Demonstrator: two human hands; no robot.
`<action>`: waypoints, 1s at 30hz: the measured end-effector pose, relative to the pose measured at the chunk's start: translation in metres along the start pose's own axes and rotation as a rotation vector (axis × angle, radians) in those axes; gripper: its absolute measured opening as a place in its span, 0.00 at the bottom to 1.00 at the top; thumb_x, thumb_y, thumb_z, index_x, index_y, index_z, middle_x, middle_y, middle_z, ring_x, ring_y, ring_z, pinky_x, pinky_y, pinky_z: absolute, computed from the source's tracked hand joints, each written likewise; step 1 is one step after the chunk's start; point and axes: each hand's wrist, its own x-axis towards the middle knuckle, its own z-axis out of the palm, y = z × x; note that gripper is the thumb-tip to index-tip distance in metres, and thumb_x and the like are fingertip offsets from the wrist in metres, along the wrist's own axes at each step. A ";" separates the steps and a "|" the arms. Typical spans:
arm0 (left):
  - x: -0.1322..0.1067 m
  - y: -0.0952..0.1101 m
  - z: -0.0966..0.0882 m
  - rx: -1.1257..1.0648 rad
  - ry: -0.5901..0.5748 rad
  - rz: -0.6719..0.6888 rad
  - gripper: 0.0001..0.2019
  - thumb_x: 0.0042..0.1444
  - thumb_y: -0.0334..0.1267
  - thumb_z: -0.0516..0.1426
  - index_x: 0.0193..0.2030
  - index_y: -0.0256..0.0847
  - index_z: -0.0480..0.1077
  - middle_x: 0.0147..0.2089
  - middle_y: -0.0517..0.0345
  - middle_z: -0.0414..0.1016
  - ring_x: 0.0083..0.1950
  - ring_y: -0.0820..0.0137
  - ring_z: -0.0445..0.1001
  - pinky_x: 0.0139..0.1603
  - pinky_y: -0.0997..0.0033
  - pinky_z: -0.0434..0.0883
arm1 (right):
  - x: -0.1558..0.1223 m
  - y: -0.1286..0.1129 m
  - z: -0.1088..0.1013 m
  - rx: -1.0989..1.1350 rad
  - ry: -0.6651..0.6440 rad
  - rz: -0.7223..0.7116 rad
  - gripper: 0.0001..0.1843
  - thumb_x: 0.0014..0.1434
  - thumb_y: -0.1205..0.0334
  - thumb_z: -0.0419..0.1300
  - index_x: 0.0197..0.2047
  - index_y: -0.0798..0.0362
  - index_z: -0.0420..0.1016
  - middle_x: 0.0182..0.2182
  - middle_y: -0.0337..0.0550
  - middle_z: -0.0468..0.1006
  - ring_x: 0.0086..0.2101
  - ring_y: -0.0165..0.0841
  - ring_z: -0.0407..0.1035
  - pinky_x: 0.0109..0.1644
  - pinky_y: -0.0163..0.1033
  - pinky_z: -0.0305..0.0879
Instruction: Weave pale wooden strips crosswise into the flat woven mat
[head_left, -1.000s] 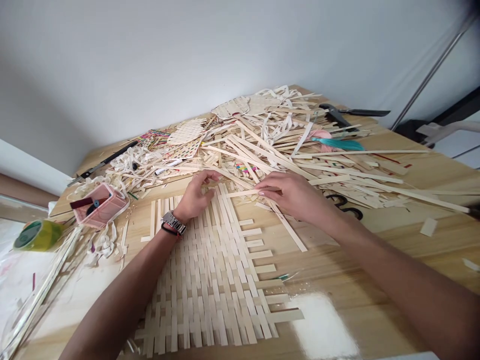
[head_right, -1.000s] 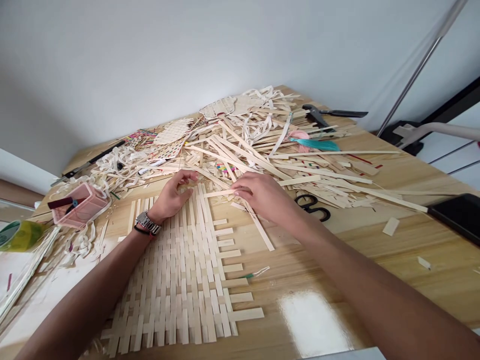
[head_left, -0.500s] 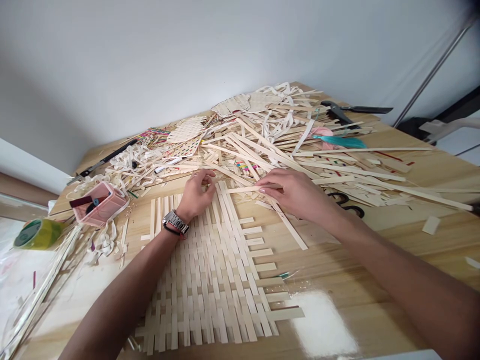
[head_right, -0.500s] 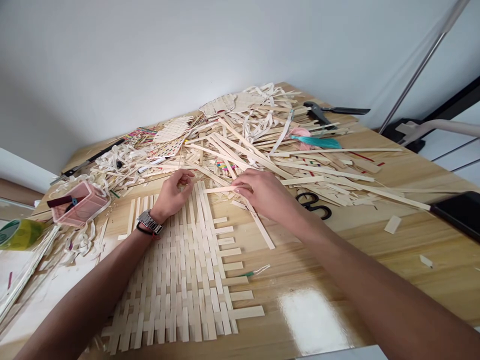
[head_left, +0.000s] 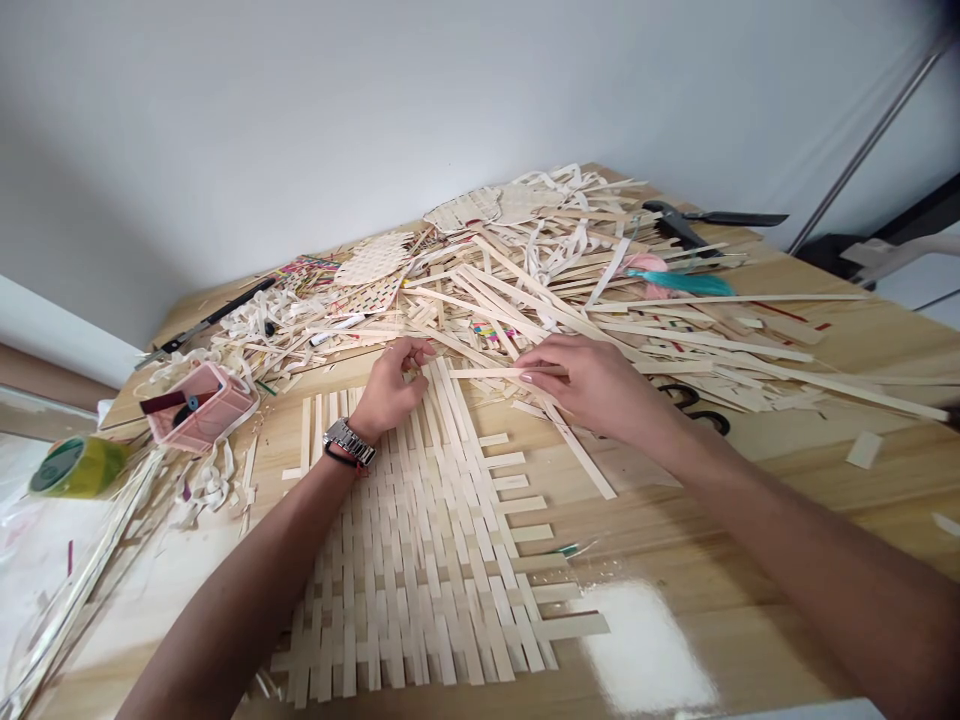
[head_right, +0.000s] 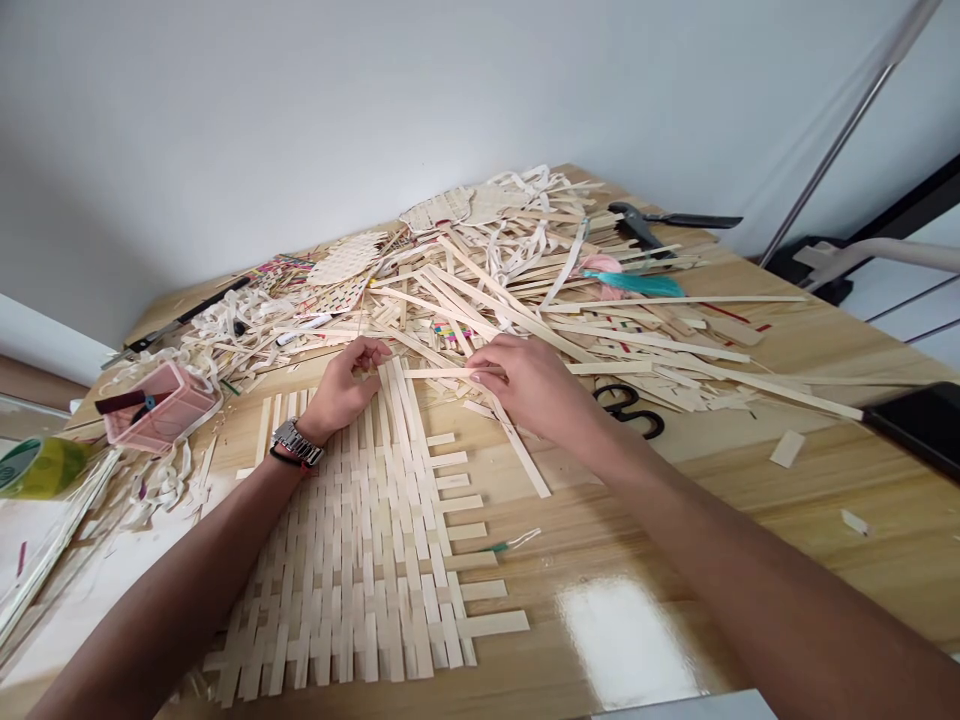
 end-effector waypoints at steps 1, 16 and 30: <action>0.000 0.001 0.000 -0.004 0.000 -0.008 0.19 0.50 0.26 0.57 0.49 0.41 0.75 0.45 0.54 0.77 0.44 0.64 0.73 0.49 0.61 0.73 | 0.000 0.000 0.000 -0.002 0.003 -0.005 0.11 0.70 0.60 0.61 0.43 0.49 0.86 0.41 0.51 0.87 0.41 0.45 0.80 0.48 0.52 0.75; 0.001 0.001 0.000 0.094 -0.020 0.029 0.15 0.49 0.25 0.56 0.40 0.42 0.78 0.40 0.54 0.76 0.40 0.63 0.71 0.46 0.58 0.72 | 0.000 -0.003 0.002 -0.027 -0.036 -0.054 0.10 0.70 0.61 0.62 0.42 0.47 0.87 0.41 0.49 0.88 0.46 0.48 0.79 0.54 0.55 0.74; 0.003 -0.001 0.001 0.080 -0.044 0.068 0.15 0.46 0.22 0.55 0.38 0.43 0.73 0.40 0.53 0.74 0.41 0.61 0.70 0.43 0.59 0.70 | -0.001 -0.009 0.004 0.071 -0.089 -0.042 0.10 0.71 0.63 0.59 0.43 0.49 0.84 0.43 0.49 0.86 0.44 0.42 0.79 0.50 0.49 0.75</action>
